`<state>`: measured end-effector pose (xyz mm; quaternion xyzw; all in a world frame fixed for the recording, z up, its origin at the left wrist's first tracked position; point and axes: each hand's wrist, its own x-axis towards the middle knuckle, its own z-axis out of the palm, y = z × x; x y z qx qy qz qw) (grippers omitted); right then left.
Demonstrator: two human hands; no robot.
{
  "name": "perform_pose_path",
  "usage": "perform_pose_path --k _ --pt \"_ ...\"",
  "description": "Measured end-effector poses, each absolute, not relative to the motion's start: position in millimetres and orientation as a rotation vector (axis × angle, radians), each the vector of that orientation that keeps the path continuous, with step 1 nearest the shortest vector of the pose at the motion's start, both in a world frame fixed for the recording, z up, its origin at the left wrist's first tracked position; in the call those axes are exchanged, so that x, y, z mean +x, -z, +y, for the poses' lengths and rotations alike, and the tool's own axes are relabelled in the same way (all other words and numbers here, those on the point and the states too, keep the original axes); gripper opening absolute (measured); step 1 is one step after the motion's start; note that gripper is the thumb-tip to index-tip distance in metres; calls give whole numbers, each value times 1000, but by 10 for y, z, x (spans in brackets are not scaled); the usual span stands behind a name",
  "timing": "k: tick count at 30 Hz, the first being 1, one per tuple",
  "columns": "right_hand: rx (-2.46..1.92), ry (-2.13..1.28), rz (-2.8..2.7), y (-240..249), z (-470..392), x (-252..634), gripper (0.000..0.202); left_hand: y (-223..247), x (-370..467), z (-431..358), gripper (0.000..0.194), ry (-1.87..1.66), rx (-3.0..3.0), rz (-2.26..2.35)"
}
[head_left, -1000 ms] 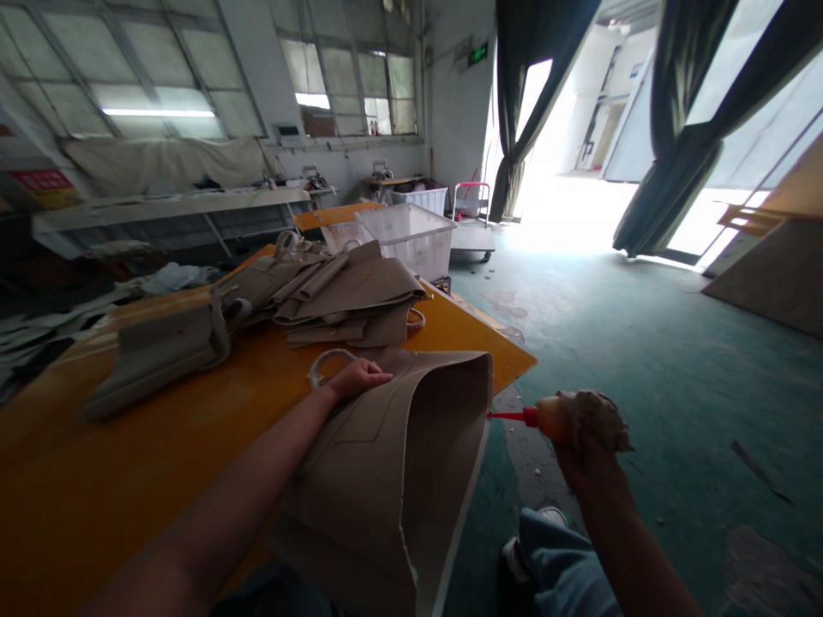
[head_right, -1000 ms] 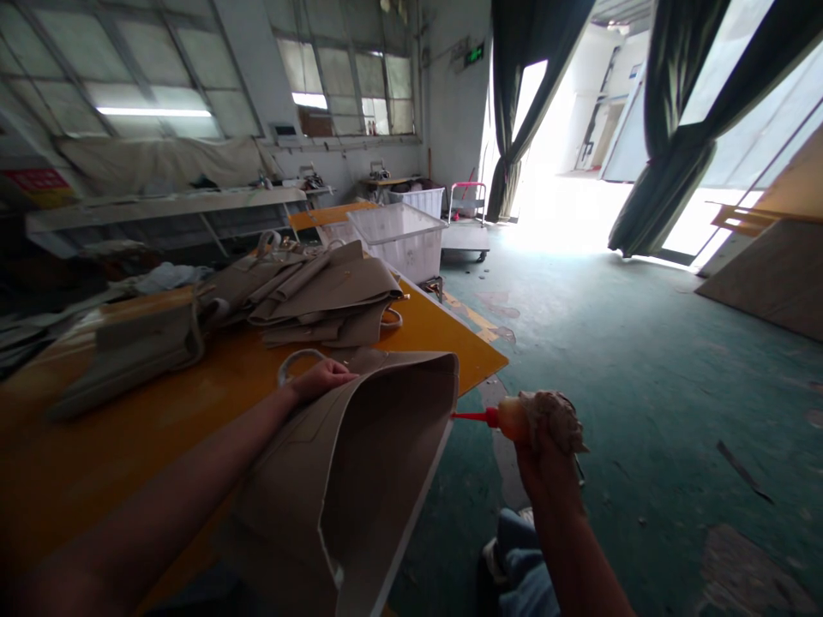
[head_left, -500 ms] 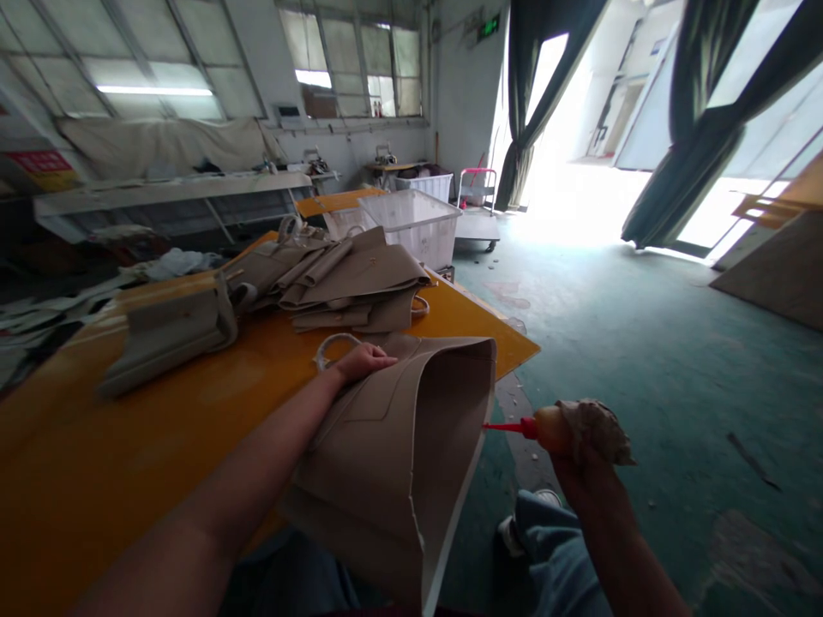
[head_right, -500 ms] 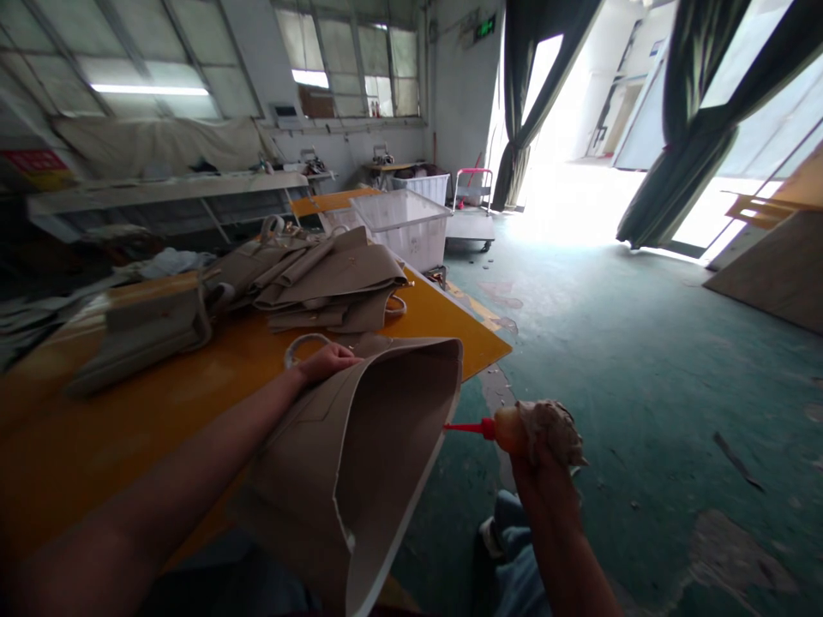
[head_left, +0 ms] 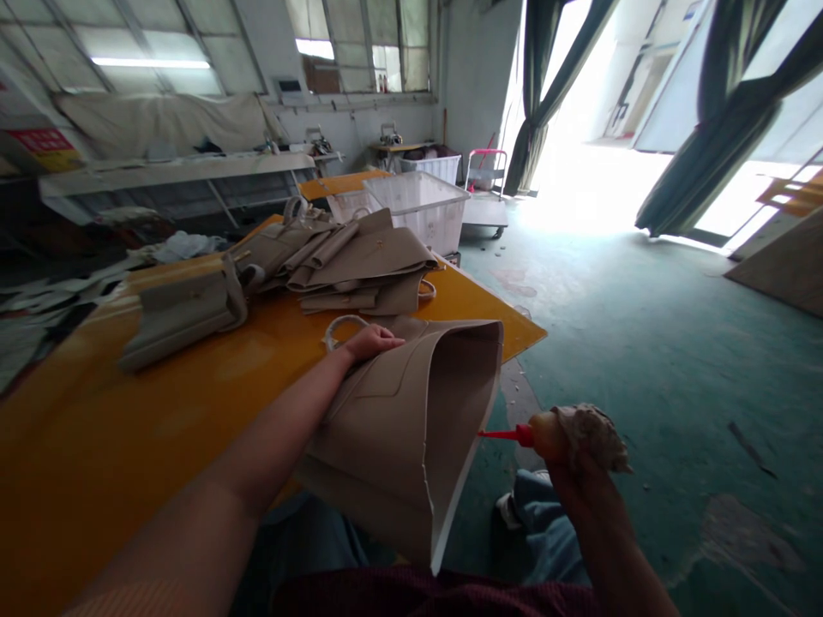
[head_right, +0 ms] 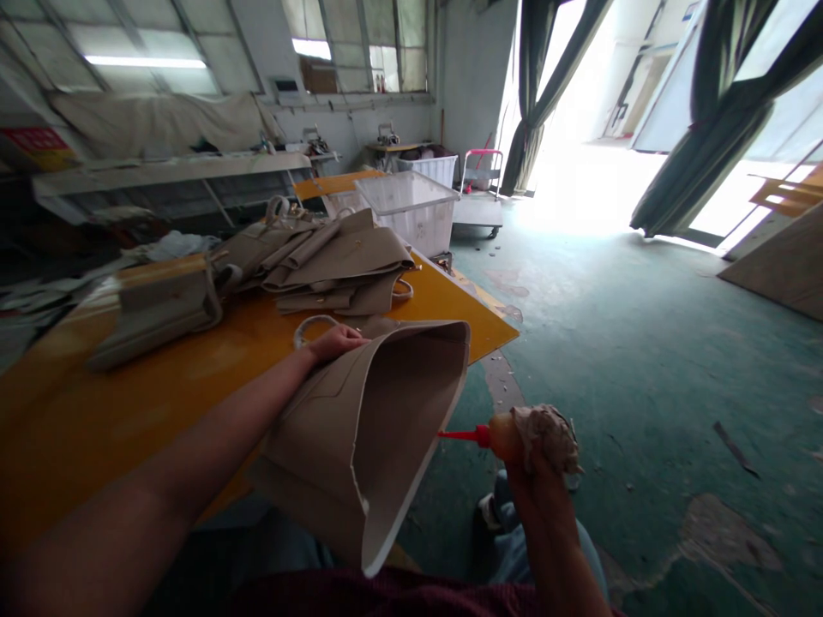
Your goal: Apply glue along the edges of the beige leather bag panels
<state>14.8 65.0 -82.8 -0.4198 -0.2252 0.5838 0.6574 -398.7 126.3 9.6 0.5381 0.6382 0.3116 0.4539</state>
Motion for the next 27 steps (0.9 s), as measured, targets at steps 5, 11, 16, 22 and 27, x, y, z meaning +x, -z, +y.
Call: perform_pose_path --k 5,11,16,22,27 --pt "-1019 -1362 -475 898 430 128 58 -98 -3985 1264 58 -764 1358 1595" --pt "-1019 -1415 -446 840 173 47 66 -102 -3974 1269 55 -773 1395 1620" --pt "-1123 -1412 -305 809 -10 -6 73 -95 -3955 1269 49 -793 1385 1615" --pt "-1181 -1416 -320 956 -232 -20 55 -114 -3942 1240 45 -785 1349 1626" --pt "-1194 -1478 -300 898 -400 -39 57 -103 -3949 1233 45 -802 1369 1630"
